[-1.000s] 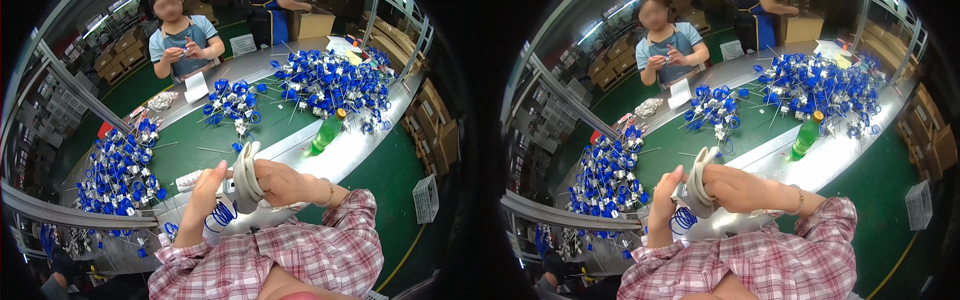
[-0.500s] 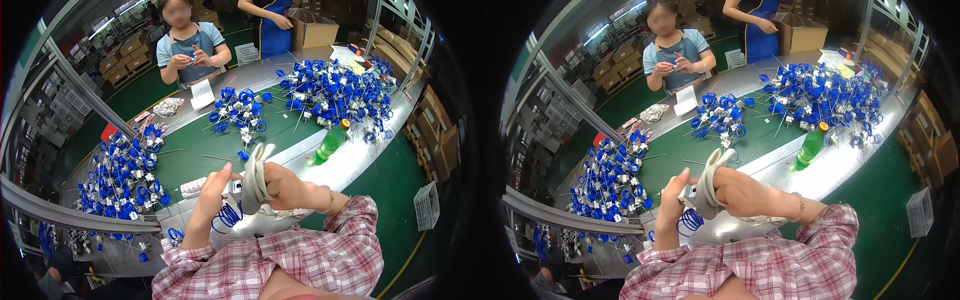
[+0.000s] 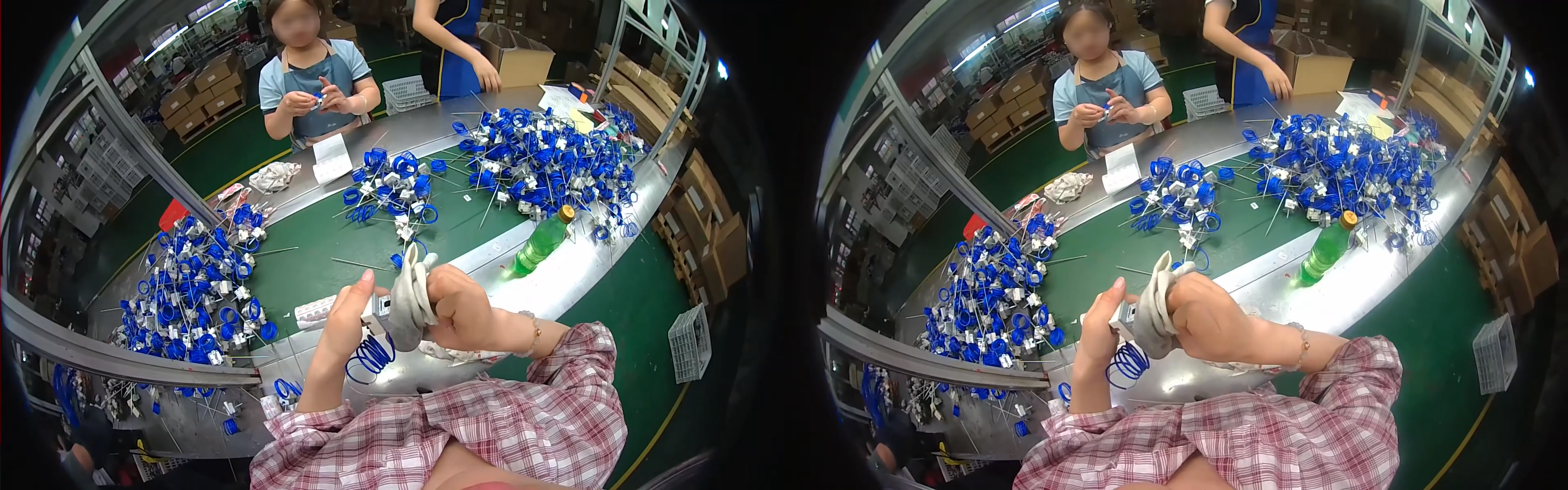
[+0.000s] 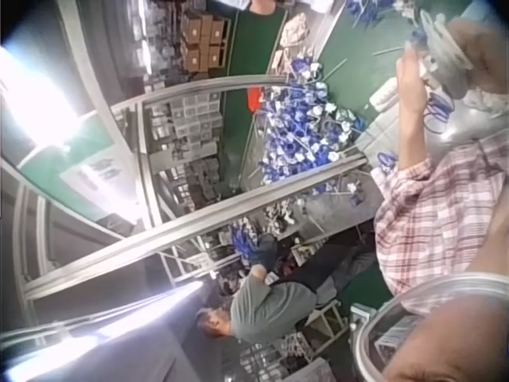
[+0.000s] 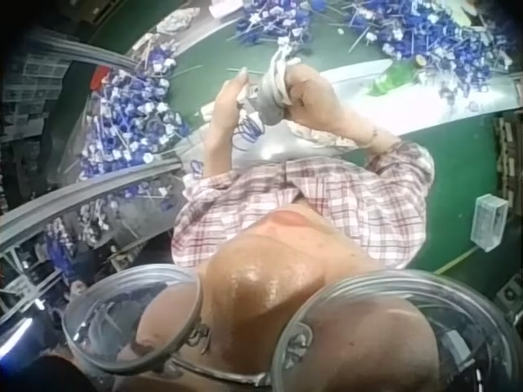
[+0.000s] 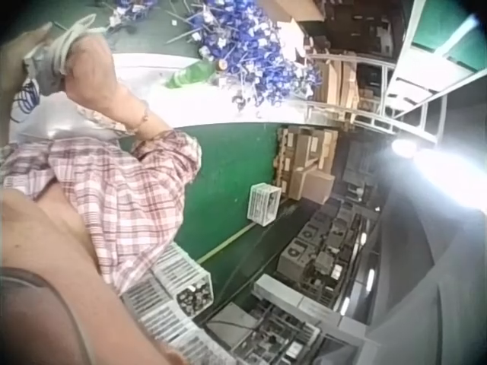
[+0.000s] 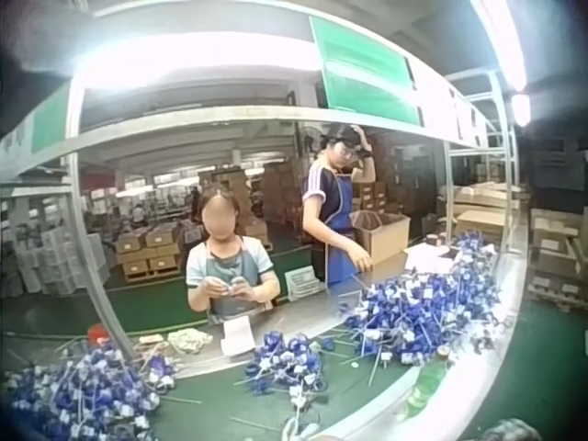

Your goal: Wiping and cleaning small mechanical motor components on an assembly line.

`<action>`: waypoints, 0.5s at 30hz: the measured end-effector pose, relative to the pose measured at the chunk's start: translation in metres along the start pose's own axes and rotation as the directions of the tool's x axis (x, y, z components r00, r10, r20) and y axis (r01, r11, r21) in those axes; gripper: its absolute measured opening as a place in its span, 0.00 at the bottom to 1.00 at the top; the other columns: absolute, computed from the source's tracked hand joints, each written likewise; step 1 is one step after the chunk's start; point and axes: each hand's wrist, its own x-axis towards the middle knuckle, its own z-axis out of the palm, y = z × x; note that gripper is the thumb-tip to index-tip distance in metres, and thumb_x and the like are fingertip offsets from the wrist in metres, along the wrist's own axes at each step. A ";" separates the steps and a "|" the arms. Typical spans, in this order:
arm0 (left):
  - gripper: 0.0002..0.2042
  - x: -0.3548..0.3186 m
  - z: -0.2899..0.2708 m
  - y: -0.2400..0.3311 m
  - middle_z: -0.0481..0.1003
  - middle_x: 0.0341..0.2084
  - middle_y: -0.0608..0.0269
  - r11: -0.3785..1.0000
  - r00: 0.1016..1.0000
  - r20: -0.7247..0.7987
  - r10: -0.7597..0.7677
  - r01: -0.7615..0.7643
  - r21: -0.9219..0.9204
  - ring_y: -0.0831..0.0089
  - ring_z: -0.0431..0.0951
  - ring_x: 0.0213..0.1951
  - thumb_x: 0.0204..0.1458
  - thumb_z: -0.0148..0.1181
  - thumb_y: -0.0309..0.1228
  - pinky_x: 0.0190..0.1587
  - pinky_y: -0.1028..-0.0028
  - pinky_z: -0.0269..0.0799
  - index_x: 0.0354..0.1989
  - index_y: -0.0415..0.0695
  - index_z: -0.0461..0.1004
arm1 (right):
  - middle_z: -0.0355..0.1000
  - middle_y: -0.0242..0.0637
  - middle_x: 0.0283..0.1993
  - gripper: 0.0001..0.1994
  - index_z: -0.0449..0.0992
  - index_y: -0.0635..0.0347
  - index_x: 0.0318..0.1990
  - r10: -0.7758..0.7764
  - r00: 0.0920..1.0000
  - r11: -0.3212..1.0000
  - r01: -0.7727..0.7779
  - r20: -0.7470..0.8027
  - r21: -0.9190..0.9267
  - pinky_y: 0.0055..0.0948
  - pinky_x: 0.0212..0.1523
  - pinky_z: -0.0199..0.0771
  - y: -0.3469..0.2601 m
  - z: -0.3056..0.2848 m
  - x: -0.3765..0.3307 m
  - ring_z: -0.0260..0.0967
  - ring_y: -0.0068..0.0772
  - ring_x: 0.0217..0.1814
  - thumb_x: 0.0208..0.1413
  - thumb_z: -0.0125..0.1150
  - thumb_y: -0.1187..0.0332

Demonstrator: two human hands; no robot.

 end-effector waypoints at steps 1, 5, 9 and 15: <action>0.23 -0.001 -0.001 0.000 0.73 0.22 0.58 0.999 1.000 0.016 -0.007 0.007 0.031 0.75 0.70 0.26 0.54 0.41 0.44 0.33 0.79 0.64 0.29 0.31 0.72 | 0.59 0.38 0.24 0.16 0.58 0.61 0.25 -0.021 0.999 1.000 0.020 -0.028 -0.017 0.33 0.24 0.59 -0.002 0.002 -0.001 0.58 0.41 0.23 0.27 0.52 0.87; 0.23 -0.006 0.007 0.004 0.73 0.23 0.58 0.999 0.999 0.036 0.001 -0.002 0.034 0.76 0.70 0.26 0.54 0.42 0.44 0.33 0.79 0.64 0.29 0.31 0.72 | 0.60 0.38 0.24 0.13 0.59 0.60 0.22 0.037 0.995 0.999 -0.040 -0.092 -0.031 0.32 0.25 0.60 -0.005 0.004 -0.004 0.59 0.41 0.24 0.28 0.53 0.86; 0.17 0.003 0.002 -0.023 0.72 0.24 0.60 0.999 0.990 -0.142 -0.011 0.004 -0.052 0.75 0.71 0.26 0.52 0.46 0.41 0.32 0.79 0.65 0.28 0.36 0.70 | 0.60 0.37 0.23 0.11 0.60 0.60 0.20 0.256 0.962 0.963 -0.263 0.099 0.060 0.32 0.25 0.60 -0.011 -0.001 0.000 0.59 0.41 0.25 0.29 0.53 0.85; 0.20 -0.009 0.005 -0.006 0.72 0.20 0.62 0.996 0.992 0.126 -0.008 0.019 -0.086 0.76 0.71 0.24 0.52 0.44 0.42 0.31 0.80 0.65 0.26 0.36 0.72 | 0.57 0.34 0.22 0.13 0.60 0.58 0.21 -0.009 1.000 0.988 0.006 -0.022 -0.152 0.33 0.30 0.60 -0.009 0.002 -0.007 0.57 0.35 0.23 0.25 0.53 0.85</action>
